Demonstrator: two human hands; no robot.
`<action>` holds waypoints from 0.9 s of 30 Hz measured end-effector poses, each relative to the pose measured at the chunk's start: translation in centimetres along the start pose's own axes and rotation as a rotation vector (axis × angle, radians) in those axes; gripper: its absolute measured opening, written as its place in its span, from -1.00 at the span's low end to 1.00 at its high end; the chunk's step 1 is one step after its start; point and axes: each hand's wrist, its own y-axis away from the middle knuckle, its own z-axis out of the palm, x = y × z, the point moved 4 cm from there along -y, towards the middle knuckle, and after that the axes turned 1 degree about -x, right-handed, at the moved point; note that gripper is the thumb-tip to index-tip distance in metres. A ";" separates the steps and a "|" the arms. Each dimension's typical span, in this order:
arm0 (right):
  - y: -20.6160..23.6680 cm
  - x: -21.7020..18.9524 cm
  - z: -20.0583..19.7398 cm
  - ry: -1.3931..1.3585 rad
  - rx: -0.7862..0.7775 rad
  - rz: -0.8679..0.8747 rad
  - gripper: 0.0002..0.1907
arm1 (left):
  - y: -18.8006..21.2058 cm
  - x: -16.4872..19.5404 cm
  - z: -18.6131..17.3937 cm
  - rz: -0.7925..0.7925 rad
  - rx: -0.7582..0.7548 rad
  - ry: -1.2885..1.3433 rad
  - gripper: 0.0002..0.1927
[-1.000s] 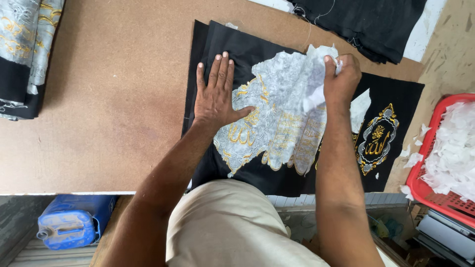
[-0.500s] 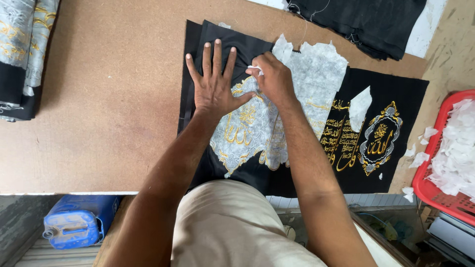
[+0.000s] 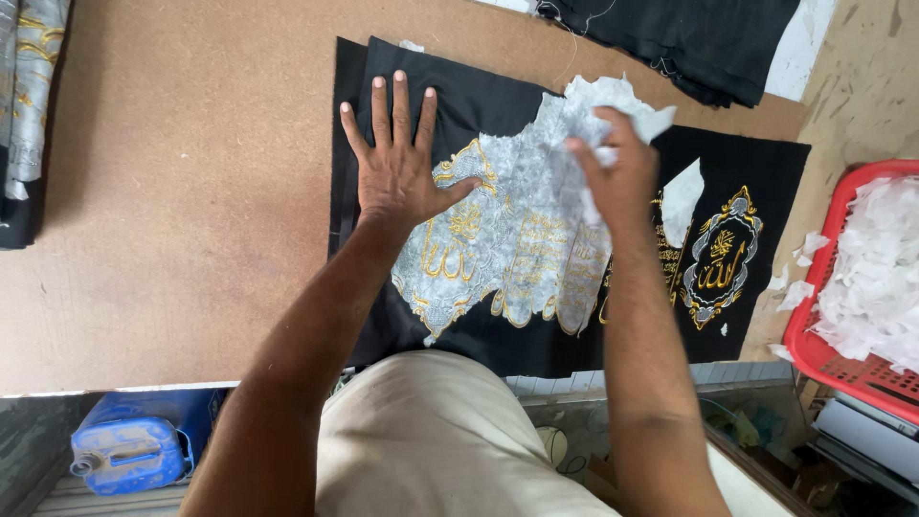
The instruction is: The person removes white transfer paper from black fabric pieces with gold Arabic calligraphy on a workbench. They peel the paper off by hand, smooth the fabric, and stack the finished pieces. The process is repeated for multiple items.
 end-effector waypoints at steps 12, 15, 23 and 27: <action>0.5 -1.6 5.2 0.234 -0.112 0.021 -0.66 | 0.9 0.3 -0.3 -0.024 0.006 -0.015 0.38; 0.8 -2.6 4.4 0.067 -0.048 -0.155 -0.65 | 0.9 0.5 -0.2 -0.018 0.008 -0.028 0.39; 0.6 -6.0 8.0 0.094 -0.189 -0.265 -0.57 | 1.1 0.8 0.5 -0.034 0.019 -0.014 0.39; 0.6 -2.3 8.6 0.160 -0.217 -0.325 -0.69 | 0.8 1.6 0.3 -0.041 0.036 -0.027 0.38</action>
